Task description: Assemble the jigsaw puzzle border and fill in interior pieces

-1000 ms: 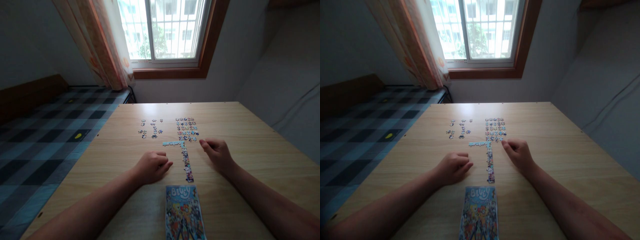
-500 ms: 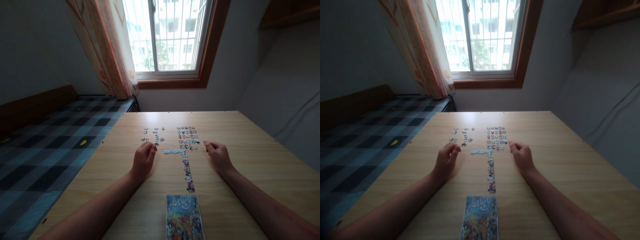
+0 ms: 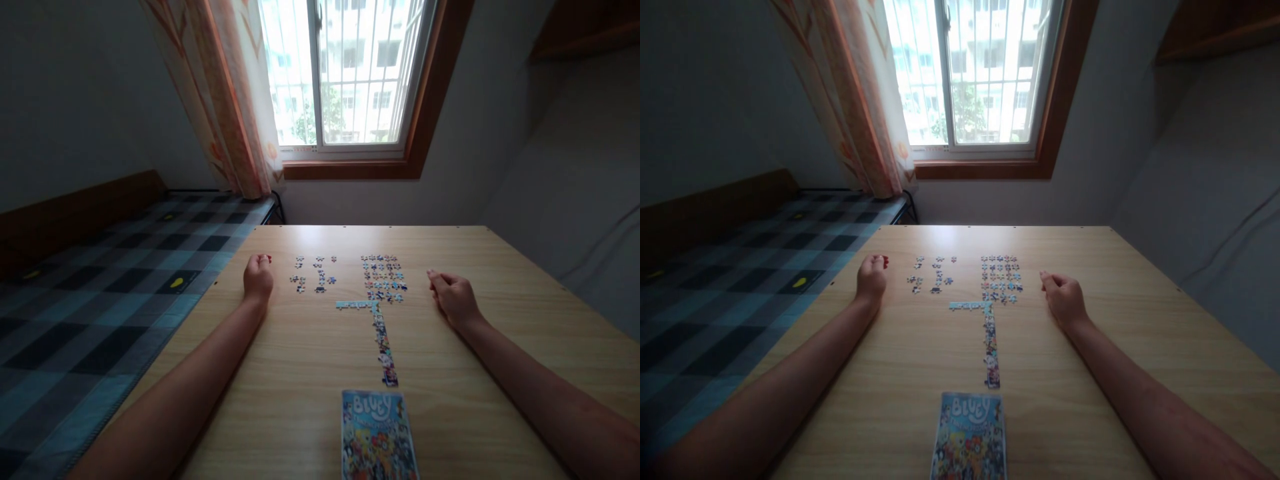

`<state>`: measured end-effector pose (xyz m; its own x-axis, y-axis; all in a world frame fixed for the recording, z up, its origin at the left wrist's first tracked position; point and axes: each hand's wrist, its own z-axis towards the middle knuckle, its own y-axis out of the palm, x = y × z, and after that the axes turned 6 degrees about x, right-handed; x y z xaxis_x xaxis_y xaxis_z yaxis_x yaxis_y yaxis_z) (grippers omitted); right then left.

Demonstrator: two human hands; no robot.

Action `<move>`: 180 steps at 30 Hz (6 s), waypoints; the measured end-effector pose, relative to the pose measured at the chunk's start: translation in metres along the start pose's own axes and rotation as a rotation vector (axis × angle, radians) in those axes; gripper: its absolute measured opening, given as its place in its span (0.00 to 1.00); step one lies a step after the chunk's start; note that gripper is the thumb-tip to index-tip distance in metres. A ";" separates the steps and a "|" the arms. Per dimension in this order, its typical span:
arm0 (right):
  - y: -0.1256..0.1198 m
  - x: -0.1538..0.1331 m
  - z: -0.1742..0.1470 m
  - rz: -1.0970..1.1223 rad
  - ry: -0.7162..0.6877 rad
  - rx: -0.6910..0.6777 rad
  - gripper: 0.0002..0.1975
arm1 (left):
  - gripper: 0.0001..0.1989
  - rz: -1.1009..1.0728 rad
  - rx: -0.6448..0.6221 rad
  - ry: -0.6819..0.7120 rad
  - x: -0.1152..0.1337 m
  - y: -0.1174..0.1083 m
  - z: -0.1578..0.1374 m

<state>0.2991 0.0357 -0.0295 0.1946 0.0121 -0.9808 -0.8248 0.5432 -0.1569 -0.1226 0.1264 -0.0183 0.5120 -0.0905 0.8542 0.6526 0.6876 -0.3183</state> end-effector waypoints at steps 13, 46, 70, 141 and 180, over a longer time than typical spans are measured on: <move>-0.012 -0.003 0.003 -0.220 -0.386 0.018 0.22 | 0.08 0.097 -0.133 0.119 0.009 -0.007 -0.014; -0.016 -0.013 -0.009 -0.347 -0.504 -0.030 0.22 | 0.09 -0.079 -0.192 0.291 0.027 -0.015 -0.032; -0.011 -0.009 -0.009 -0.298 -0.477 -0.035 0.23 | 0.15 0.393 -0.209 0.077 0.003 0.017 0.020; -0.013 -0.003 -0.004 -0.326 -0.364 -0.065 0.23 | 0.08 0.547 -0.324 0.759 0.036 0.047 0.016; -0.011 -0.007 -0.004 -0.324 -0.366 -0.059 0.24 | 0.10 0.540 -1.062 0.871 0.109 0.022 0.006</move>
<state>0.3047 0.0258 -0.0210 0.6116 0.1502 -0.7768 -0.7174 0.5194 -0.4643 -0.0558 0.1364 0.0698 0.7367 -0.6598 0.1481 0.1754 -0.0251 -0.9842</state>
